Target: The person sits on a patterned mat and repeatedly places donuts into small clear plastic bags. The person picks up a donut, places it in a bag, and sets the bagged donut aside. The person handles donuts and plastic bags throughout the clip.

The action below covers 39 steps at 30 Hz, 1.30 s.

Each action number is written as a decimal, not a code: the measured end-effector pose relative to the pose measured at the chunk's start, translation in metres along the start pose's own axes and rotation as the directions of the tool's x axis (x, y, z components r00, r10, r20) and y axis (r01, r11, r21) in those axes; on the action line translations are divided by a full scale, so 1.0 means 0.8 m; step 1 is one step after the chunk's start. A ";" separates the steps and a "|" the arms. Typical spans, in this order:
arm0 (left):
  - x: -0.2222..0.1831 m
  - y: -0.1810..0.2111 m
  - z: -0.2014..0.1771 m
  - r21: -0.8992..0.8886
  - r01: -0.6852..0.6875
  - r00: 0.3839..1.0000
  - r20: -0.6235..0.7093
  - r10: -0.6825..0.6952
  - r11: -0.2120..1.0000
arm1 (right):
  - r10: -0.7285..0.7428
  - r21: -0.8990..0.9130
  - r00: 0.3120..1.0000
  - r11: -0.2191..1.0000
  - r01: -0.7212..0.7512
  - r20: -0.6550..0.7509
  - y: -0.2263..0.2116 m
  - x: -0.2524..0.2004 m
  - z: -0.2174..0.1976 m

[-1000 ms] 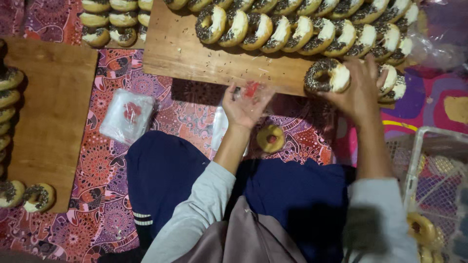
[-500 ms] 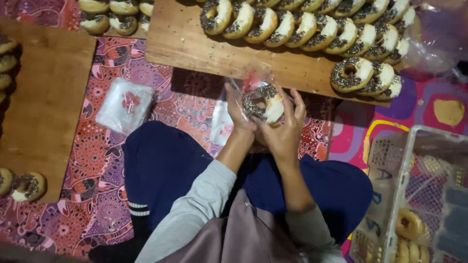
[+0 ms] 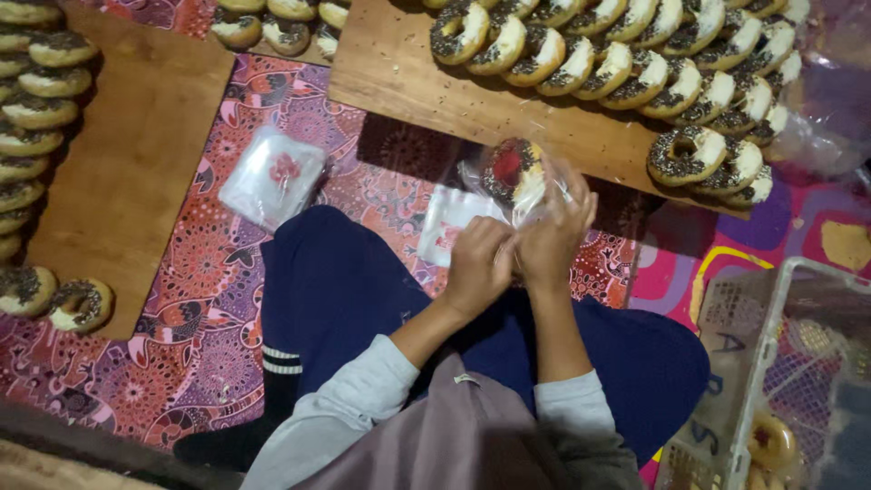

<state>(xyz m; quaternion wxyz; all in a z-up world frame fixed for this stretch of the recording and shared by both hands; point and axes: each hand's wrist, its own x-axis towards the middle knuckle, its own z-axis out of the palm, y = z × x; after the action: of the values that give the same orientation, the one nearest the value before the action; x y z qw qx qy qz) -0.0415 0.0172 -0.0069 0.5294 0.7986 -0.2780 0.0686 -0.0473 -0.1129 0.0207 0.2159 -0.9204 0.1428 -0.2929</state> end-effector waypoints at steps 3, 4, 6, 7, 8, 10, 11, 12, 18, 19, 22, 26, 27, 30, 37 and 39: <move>0.000 0.014 -0.039 0.048 -0.145 0.985 0.100 0.140 0.988 | 0.039 0.270 0.983 0.959 -0.087 0.180 -0.006 0.000 0.007; -0.002 0.013 -0.056 0.075 -0.255 0.965 0.081 0.249 0.964 | 0.049 0.384 0.966 0.912 -0.147 0.254 -0.009 -0.004 0.008; -0.002 -0.001 -0.100 0.137 -0.460 0.888 0.062 0.455 0.877 | 0.025 0.557 0.882 0.767 -0.319 0.471 -0.020 -0.010 0.010; -0.006 -0.007 -0.120 0.115 -0.440 0.898 0.069 0.435 0.891 | -0.018 0.599 0.801 0.674 -0.433 0.599 -0.028 -0.012 0.010; -0.015 -0.014 -0.138 0.096 -0.414 0.910 0.076 0.408 0.905 | -0.082 0.607 0.698 0.573 -0.550 0.711 -0.040 -0.017 0.010; -0.043 -0.024 -0.169 0.047 -0.312 0.950 -0.011 0.312 0.949 | -0.153 0.577 0.647 0.632 -0.517 0.747 -0.069 -0.029 0.007; -0.060 -0.028 -0.182 0.010 -0.238 0.966 -0.104 0.238 0.971 | -0.188 0.564 0.617 0.658 -0.498 0.764 -0.085 -0.035 0.004; -0.076 -0.030 -0.192 -0.033 -0.164 0.968 -0.195 0.154 0.986 | -0.151 0.476 0.641 0.798 -0.371 0.753 -0.103 -0.040 0.000; -0.133 -0.052 -0.230 -0.567 0.315 0.775 -0.308 -0.551 0.761 | -0.491 0.495 0.748 0.832 0.251 0.446 -0.210 -0.068 -0.006; -0.135 -0.056 -0.231 -0.557 0.303 0.769 -0.337 -0.544 0.773 | -0.508 0.485 0.732 0.830 0.275 0.454 -0.219 -0.070 -0.003; -0.134 -0.065 -0.223 -0.561 0.272 0.756 -0.378 -0.534 0.782 | -0.546 0.487 0.736 0.807 0.333 0.401 -0.223 -0.070 0.007; -0.136 -0.067 -0.220 -0.539 0.304 0.760 -0.360 -0.541 0.786 | -0.727 0.575 0.675 0.608 0.548 0.125 -0.215 -0.071 0.028; -0.133 -0.068 -0.221 -0.504 0.324 0.764 -0.360 -0.535 0.801 | -0.727 0.576 0.668 0.616 0.537 0.155 -0.215 -0.070 0.032; -0.137 -0.058 -0.223 -0.631 0.331 0.836 -0.148 -0.528 0.701 | -0.693 0.591 0.677 0.662 0.461 0.248 -0.215 -0.062 0.039; -0.121 -0.025 -0.221 -0.569 0.342 0.803 -0.236 -0.547 0.748 | -0.111 0.354 0.895 0.934 -0.055 0.431 -0.203 -0.003 0.009; -0.103 -0.032 -0.220 -0.599 0.366 0.771 -0.233 -0.593 0.712 | -0.270 0.478 0.923 0.871 0.114 0.272 -0.196 -0.006 0.006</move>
<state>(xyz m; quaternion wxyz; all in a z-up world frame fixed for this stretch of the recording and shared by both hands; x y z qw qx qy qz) -0.0647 0.2107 0.0153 0.7697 0.6360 0.0540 0.0128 -0.0270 0.0262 0.0902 0.4149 -0.8899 -0.0612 -0.1797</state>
